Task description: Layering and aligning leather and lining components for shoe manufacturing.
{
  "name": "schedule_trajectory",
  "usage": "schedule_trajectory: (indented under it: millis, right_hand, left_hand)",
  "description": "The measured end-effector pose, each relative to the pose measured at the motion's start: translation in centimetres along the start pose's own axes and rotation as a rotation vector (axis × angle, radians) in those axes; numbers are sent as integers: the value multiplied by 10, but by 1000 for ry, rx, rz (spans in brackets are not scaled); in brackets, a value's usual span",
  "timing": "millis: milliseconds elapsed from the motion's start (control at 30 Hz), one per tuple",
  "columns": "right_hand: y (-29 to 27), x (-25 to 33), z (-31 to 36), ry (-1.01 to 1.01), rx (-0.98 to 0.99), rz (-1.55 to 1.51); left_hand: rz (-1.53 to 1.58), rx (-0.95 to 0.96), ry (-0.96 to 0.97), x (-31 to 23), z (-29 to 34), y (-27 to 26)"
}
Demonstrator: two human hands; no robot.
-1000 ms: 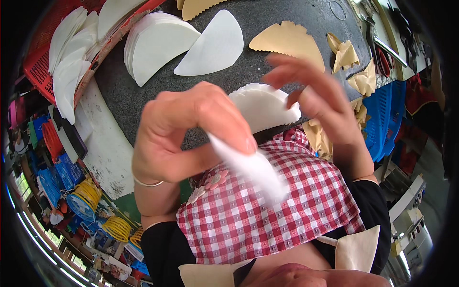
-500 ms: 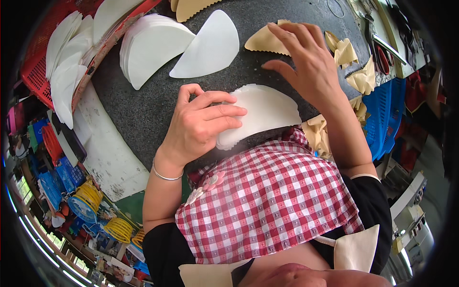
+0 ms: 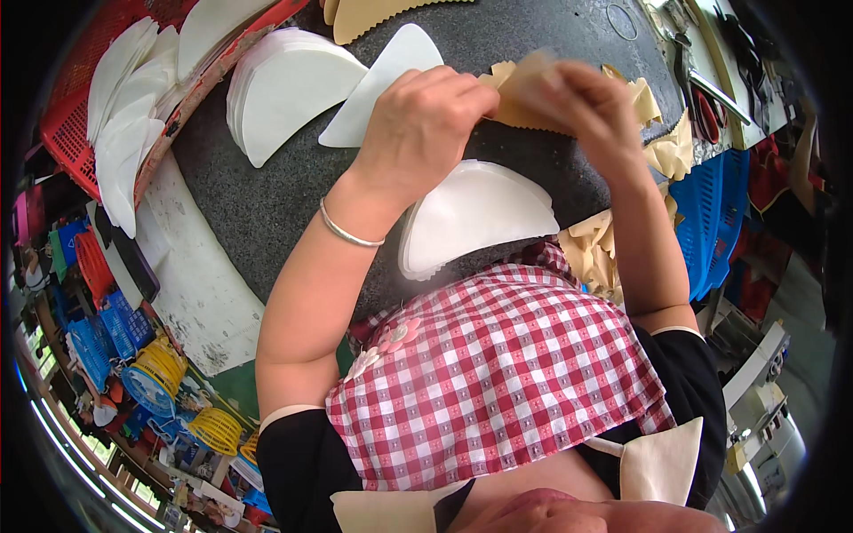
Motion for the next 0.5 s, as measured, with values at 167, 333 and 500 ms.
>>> schedule_trajectory:
  millis: [167, 333, 500]
  right_hand:
    - [-63, 61, -16, -606, -727, -33]
    - [7, 80, 6, -1239, -45, 494]
    - [28, 78, 23, -963, 93, 331]
  left_hand:
    - [-168, 17, 154, -13, -7, -9]
    - [746, 28, -631, -35, 3, -44]
    - [826, -41, -811, -51, 14, -56]
Point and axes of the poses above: each hand's wrist, its own z-axis away from the middle knuckle, its own y-axis out of the palm, x = y × z, the point moved 2 cm from there along -z, towards the middle knuckle, and after that the axes turned 15 degrees about -x, right-handed, at the moved point
